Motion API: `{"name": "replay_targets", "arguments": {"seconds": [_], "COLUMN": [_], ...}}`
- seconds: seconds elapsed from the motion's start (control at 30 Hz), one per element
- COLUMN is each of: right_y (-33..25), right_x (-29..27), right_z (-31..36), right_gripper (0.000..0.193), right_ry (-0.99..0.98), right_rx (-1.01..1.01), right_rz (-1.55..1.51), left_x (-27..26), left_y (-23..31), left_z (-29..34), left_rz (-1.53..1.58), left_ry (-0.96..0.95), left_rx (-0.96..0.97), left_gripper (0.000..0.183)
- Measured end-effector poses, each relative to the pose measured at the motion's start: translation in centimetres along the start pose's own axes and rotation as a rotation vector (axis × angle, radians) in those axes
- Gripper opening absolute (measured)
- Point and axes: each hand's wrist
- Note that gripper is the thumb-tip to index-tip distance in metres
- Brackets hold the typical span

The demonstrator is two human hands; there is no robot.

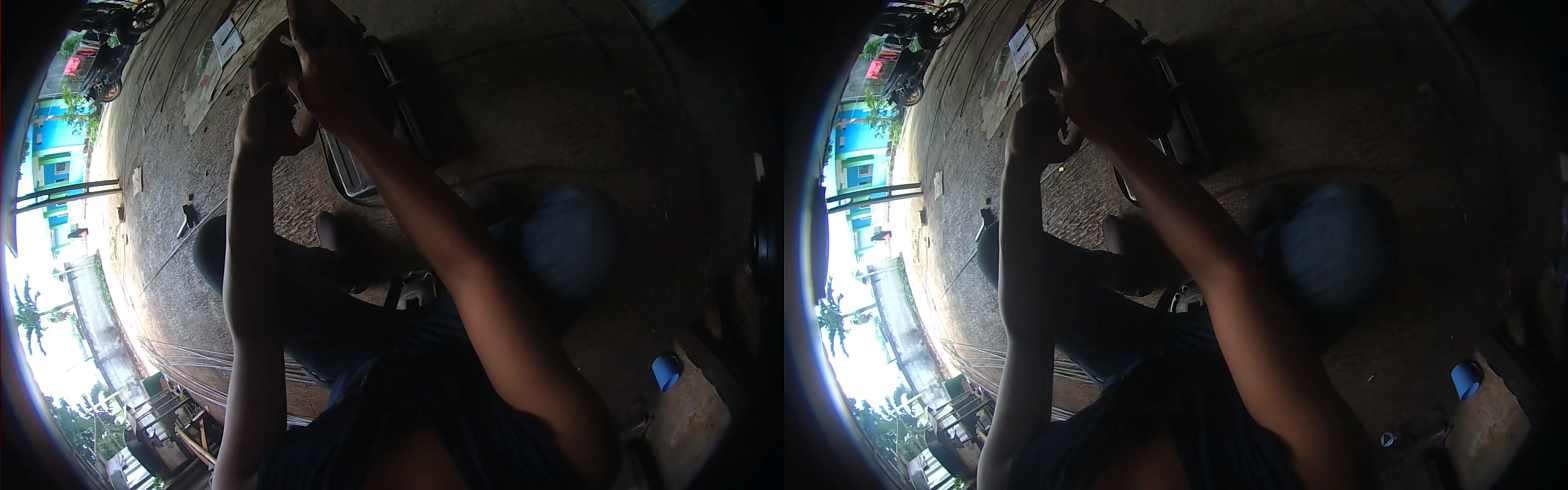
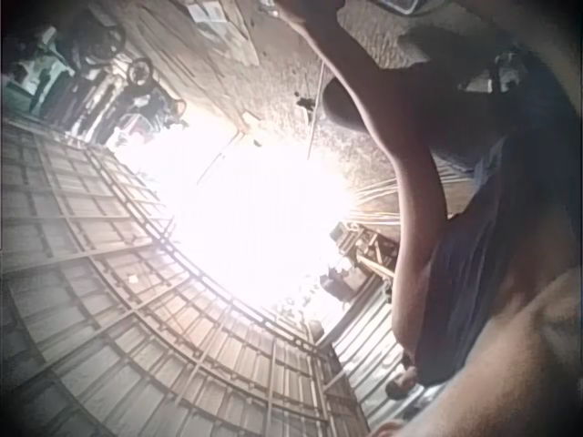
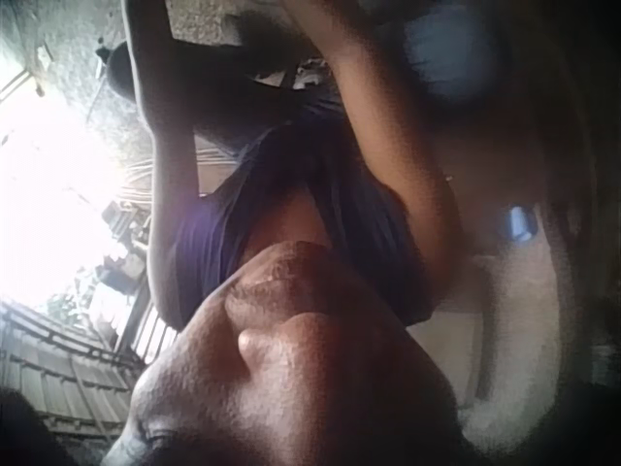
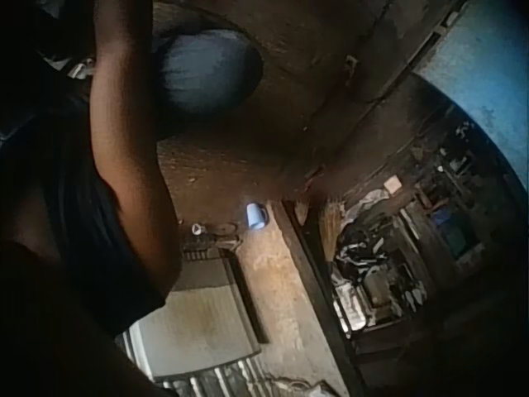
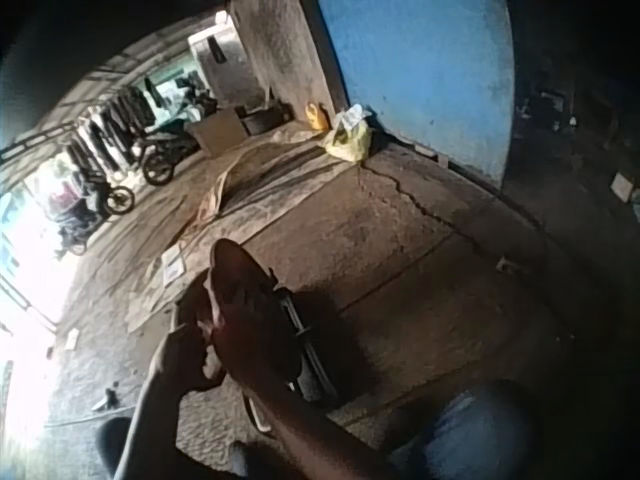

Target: Cutting long metal rods using a bench-top abrasive cut-off saw.

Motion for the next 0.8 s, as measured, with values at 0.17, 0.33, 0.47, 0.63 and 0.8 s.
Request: {"name": "replay_targets", "arguments": {"seconds": [0.17,0.33,0.47,0.63,0.8], "right_y": [0.0,0.2,0.6,-0.8,0.9], "right_x": [-0.3,-0.3,-2.1,-1.7,-0.6], "right_z": [0.2,0.5,1.2,1.0,2.1], "right_gripper": [0.057,0.053,0.053,0.055,0.063], "right_ry": [-0.106,-0.076,-0.129,-0.174,-0.16], "right_rx": [0.046,0.017,0.017,0.035,0.055], "right_rz": [-0.032,-0.032,0.005,-0.071,-0.018], "left_x": [0.2,-1.1,-0.7,-0.3,0.5], "left_y": [-0.2,-1.9,-4.2,-2.7,-3.8], "left_z": [0.6,0.3,-1.0,1.1,0.7], "left_rz": [-1.365,-1.601,-1.074,0.19,-0.338], "left_ry": [-0.056,0.111,0.073,0.185,0.271], "left_rx": [0.405,0.602,0.408,-0.088,0.119], "left_gripper": [0.03,0.049,0.056,0.031,0.029]}}
Point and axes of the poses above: each hand's wrist, its own z-axis away from the middle knuckle, its own x-axis out of the palm, y = z × x, and after that the axes turned 5 degrees about -z, right-handed
